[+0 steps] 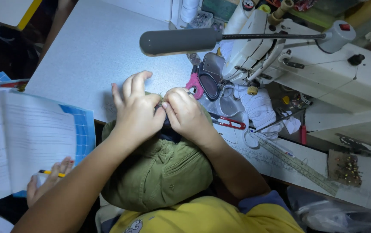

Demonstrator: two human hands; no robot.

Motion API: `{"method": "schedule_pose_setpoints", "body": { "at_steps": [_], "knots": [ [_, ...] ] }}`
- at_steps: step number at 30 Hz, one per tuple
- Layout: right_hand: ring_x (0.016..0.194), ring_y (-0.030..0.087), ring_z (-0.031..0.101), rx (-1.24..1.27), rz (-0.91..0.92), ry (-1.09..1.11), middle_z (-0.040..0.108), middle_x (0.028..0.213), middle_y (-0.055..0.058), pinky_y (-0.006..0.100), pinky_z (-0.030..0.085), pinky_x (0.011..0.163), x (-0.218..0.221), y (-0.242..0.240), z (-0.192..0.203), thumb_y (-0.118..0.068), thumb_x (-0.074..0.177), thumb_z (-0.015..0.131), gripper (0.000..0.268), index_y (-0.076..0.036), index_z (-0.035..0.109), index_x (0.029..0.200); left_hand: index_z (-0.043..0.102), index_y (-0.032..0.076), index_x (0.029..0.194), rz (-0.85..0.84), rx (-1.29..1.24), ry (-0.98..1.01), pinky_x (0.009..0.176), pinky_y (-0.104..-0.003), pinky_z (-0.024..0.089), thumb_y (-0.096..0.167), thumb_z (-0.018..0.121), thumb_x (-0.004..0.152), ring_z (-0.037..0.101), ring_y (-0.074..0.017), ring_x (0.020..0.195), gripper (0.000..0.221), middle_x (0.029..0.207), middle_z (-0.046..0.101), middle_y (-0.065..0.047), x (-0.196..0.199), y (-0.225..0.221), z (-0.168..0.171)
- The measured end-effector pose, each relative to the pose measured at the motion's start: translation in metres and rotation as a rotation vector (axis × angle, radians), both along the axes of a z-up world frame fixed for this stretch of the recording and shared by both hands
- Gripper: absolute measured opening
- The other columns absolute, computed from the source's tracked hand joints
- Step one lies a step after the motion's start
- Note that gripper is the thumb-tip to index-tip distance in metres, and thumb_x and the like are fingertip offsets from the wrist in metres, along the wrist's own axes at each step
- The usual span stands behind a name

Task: Inspecting the pockets and seams of a pair of pants using a metal probe to check for stitching quality and defects.

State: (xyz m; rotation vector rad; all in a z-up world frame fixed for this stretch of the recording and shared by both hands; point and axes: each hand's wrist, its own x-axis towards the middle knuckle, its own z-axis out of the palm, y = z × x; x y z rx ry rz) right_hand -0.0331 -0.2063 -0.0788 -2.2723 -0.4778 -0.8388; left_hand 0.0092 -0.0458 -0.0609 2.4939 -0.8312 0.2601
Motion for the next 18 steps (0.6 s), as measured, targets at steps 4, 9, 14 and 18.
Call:
{"method": "schedule_pose_setpoints", "body": {
  "at_steps": [4,9,14,18],
  "knots": [
    [0.088,0.038,0.066,0.063,0.062,0.073,0.064,0.091,0.011,0.044,0.054,0.077,0.0,-0.004,0.005,-0.013,0.1,0.062,0.009,-0.007,0.064,0.094,0.069,0.007,0.075,0.02,-0.128,0.165,0.107,-0.073,0.026,0.025,0.071,0.083,0.036,-0.0357,0.136,0.019,0.137,0.044,-0.005,0.013,0.001,-0.012],
    [0.095,0.039,0.067,0.108,0.125,0.22,0.065,0.1,0.011,0.047,0.054,0.082,-0.005,-0.011,0.017,-0.02,0.093,0.07,0.016,-0.009,0.064,0.104,0.065,0.006,0.074,0.027,-0.187,0.349,0.108,-0.062,0.031,0.019,0.064,0.086,0.035,-0.0355,0.136,0.017,0.141,0.04,-0.004,0.02,0.004,-0.014],
    [0.101,0.053,0.063,0.22,0.287,0.418,0.065,0.102,0.026,0.057,0.053,0.087,-0.01,-0.014,0.035,-0.015,0.1,0.06,0.022,-0.002,0.062,0.118,0.058,0.001,0.077,-0.098,-0.551,0.694,0.114,-0.062,0.025,0.012,0.057,0.085,0.034,-0.041,0.14,0.013,0.143,0.036,-0.015,0.021,0.019,-0.012],
    [0.106,0.051,0.066,0.276,0.362,0.387,0.067,0.111,0.026,0.057,0.054,0.089,-0.009,-0.014,0.035,-0.011,0.1,0.059,0.028,-0.002,0.059,0.126,0.055,0.001,0.076,-0.084,-0.744,0.897,0.116,-0.051,0.026,0.01,0.054,0.086,0.036,-0.0353,0.14,0.013,0.143,0.038,-0.017,0.006,0.023,0.003]
  ]
}}
